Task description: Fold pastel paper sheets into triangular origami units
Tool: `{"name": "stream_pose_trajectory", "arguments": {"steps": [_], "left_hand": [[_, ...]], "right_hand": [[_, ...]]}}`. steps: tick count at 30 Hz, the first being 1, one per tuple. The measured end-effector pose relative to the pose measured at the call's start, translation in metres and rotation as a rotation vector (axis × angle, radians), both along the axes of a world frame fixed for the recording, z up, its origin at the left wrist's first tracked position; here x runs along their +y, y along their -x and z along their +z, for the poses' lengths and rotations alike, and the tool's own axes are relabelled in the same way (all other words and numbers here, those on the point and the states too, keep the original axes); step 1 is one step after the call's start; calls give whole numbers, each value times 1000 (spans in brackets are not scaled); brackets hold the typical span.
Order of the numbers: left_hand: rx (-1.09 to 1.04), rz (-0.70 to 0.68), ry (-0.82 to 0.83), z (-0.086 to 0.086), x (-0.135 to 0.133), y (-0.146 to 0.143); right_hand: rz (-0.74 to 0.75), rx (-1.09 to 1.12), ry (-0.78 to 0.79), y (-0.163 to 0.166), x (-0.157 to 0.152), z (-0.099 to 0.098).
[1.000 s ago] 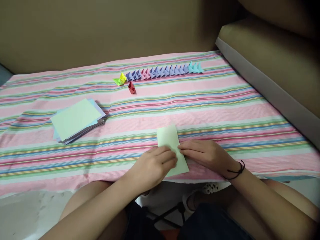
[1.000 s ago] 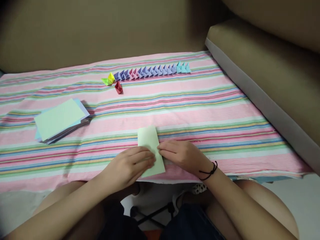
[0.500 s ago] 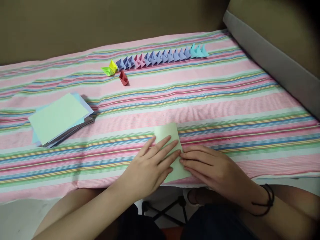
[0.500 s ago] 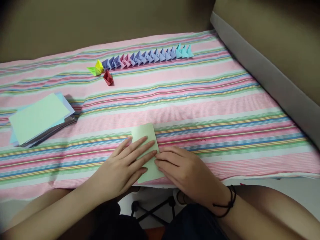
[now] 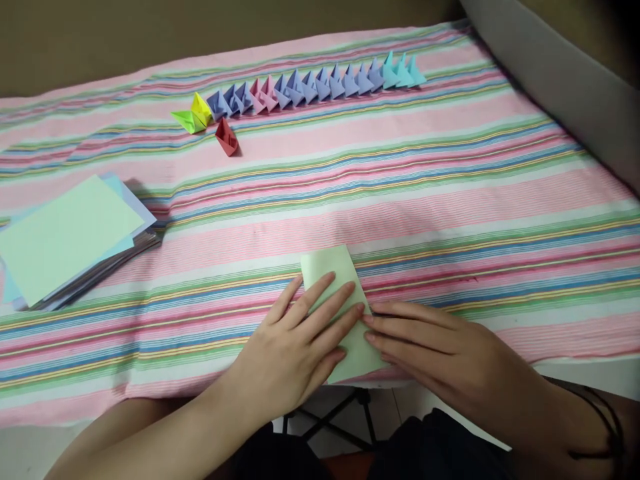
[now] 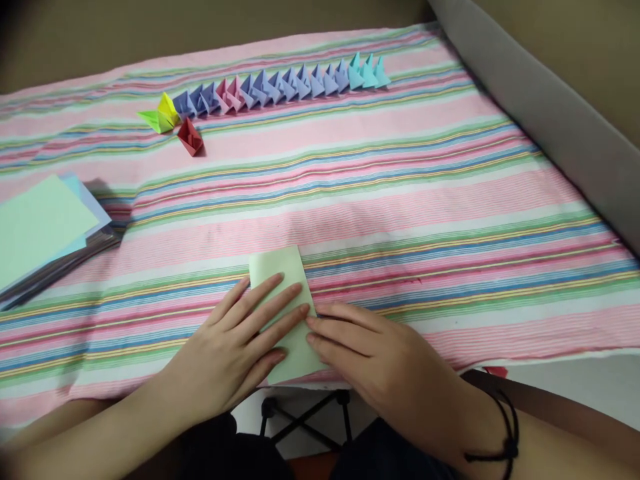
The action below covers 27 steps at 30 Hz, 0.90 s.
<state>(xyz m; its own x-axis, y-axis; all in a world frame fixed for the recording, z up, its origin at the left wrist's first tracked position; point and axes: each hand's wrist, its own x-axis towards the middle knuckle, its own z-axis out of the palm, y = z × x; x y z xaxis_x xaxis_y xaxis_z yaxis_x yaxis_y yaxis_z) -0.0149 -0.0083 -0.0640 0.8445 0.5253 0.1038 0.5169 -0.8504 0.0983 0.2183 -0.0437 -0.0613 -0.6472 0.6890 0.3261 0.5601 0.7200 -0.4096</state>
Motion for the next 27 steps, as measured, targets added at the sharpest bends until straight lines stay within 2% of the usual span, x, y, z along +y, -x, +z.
{"name": "stream_pose_trajectory", "arguments": {"steps": [13, 16, 19, 21, 24, 27], "left_hand": [[7, -9, -14, -2, 0, 1], [-4, -5, -5, -2, 1, 1], [1, -7, -1, -2, 1, 2], [8, -10, 1, -3, 1, 2], [12, -19, 3, -3, 1, 3], [-2, -28, -6, -3, 1, 3]], "right_hand": [[18, -45, 34, -7, -7, -10], [-38, -9, 96, -8, -7, -8], [-245, 87, 264, -5, 0, -3], [-374, 244, 424, -1, 8, 1], [-389, 534, 735, 5, 24, 5], [-374, 670, 966, 11, 40, 6]]}}
